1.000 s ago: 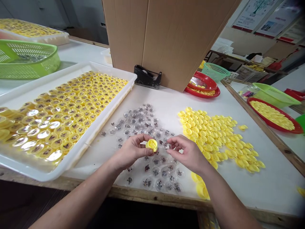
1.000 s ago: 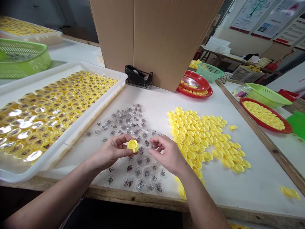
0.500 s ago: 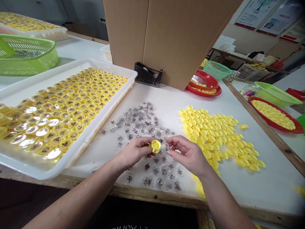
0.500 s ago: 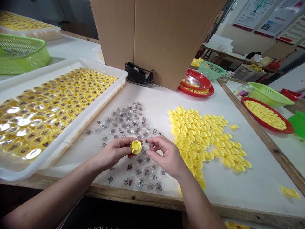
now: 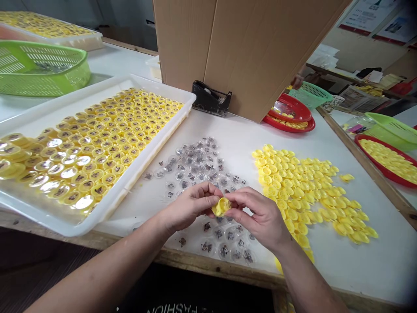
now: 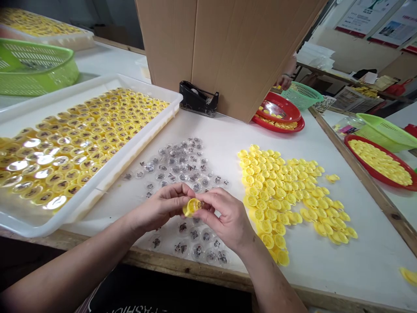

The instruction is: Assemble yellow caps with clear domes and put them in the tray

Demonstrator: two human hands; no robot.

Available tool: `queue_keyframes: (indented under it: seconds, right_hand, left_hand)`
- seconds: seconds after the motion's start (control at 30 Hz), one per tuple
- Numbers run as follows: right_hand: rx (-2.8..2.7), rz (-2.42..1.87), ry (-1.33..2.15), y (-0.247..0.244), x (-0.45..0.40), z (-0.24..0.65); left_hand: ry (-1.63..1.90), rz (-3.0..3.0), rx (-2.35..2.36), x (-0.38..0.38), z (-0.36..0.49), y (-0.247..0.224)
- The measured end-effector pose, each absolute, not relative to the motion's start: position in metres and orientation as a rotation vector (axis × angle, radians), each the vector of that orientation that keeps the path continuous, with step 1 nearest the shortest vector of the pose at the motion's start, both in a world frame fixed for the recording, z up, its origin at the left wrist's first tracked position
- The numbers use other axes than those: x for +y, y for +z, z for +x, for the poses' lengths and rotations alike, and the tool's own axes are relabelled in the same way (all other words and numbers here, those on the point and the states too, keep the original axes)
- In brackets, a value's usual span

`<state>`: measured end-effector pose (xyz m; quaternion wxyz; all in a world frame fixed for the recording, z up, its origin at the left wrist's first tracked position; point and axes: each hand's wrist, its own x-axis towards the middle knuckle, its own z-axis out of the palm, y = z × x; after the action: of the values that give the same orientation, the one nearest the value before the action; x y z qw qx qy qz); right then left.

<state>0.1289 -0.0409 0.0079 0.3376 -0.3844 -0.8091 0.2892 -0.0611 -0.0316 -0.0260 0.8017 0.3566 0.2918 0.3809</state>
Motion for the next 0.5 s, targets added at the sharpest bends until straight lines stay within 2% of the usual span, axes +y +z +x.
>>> queue_keyframes:
  seconds: [0.2, 0.5]
  right_hand:
    - [-2.126, -1.025, 0.709, 0.01, -0.047, 0.123]
    - [-2.18, -1.117, 0.612, 0.007, -0.045, 0.119]
  left_hand:
    - [0.788, 0.55, 0.597, -0.034, -0.056, -0.029]
    - [0.814, 0.566, 0.691, -0.031, -0.053, -0.031]
